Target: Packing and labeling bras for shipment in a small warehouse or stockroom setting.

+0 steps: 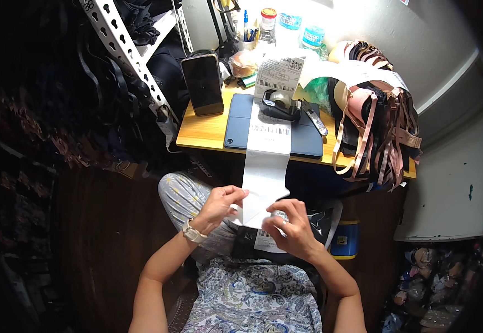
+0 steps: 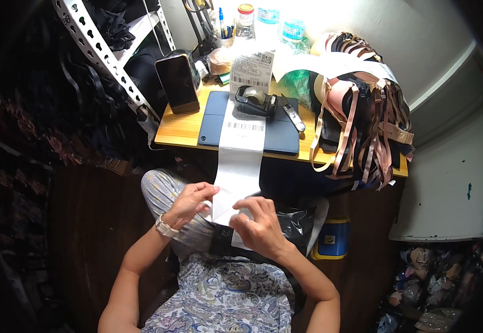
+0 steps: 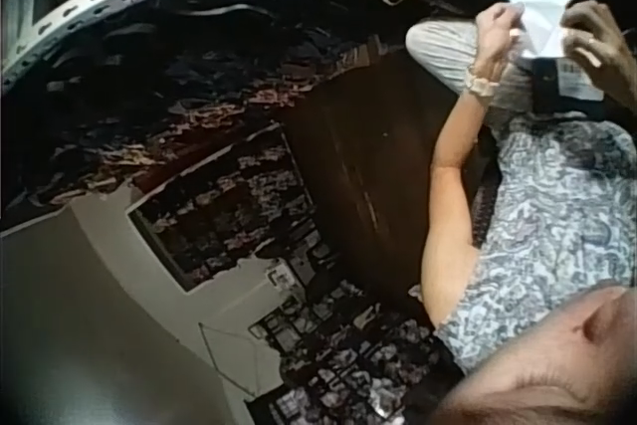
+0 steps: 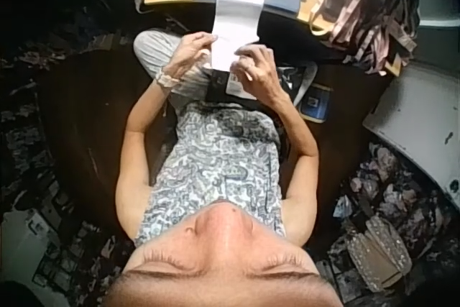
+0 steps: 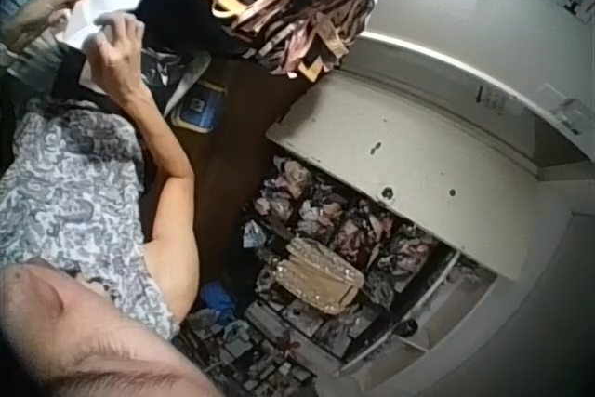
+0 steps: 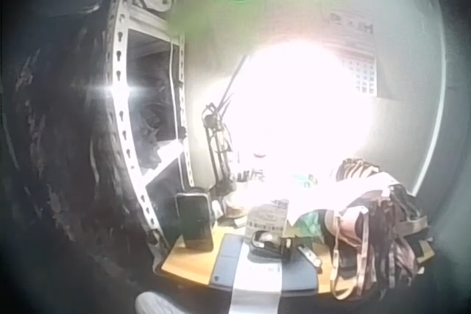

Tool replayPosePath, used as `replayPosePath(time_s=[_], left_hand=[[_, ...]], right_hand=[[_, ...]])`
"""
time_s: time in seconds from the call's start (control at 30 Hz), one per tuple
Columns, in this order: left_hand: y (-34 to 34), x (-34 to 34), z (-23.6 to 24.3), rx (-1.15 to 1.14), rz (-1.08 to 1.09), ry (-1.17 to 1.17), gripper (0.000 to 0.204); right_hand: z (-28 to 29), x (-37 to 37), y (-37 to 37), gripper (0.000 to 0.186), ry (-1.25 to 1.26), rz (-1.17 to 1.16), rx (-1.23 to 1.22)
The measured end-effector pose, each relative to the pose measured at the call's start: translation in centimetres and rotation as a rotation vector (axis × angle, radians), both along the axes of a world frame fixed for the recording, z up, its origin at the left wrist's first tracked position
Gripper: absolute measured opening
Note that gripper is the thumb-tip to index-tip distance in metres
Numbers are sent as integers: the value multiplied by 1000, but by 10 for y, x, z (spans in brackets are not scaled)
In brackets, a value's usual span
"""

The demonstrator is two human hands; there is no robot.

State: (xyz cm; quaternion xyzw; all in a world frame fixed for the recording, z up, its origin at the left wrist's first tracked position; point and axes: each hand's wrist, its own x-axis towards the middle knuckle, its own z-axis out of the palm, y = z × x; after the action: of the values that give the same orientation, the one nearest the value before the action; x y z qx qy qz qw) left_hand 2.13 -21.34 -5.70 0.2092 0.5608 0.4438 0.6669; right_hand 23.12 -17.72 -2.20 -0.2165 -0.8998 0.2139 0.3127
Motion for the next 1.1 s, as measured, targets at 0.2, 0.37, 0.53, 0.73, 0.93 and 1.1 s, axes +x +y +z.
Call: replayPosePath(time_s=[0.2,0.37,0.53,0.73,0.93,1.1], left_hand=[[28,-15,-34,-191,138,-265,19],[60,-8,-83,-88,230,-347,16],[71,-6,-128,525,198,377,63],[-2,53,-71,538,221,1040,77],[-98,157,-52,236,-461,-539,66],[-82,171,-63,-61,-408,-353,37]], right_hand=[[62,78,-10,18,-50,-96,-84],[106,133,-34,25,17,-349,-104],[121,135,-41,25,-129,-173,-201],[93,137,-28,35,-241,131,-446],[17,111,12,15,-64,-27,-812],[-59,98,38,13,-164,-288,-788]])
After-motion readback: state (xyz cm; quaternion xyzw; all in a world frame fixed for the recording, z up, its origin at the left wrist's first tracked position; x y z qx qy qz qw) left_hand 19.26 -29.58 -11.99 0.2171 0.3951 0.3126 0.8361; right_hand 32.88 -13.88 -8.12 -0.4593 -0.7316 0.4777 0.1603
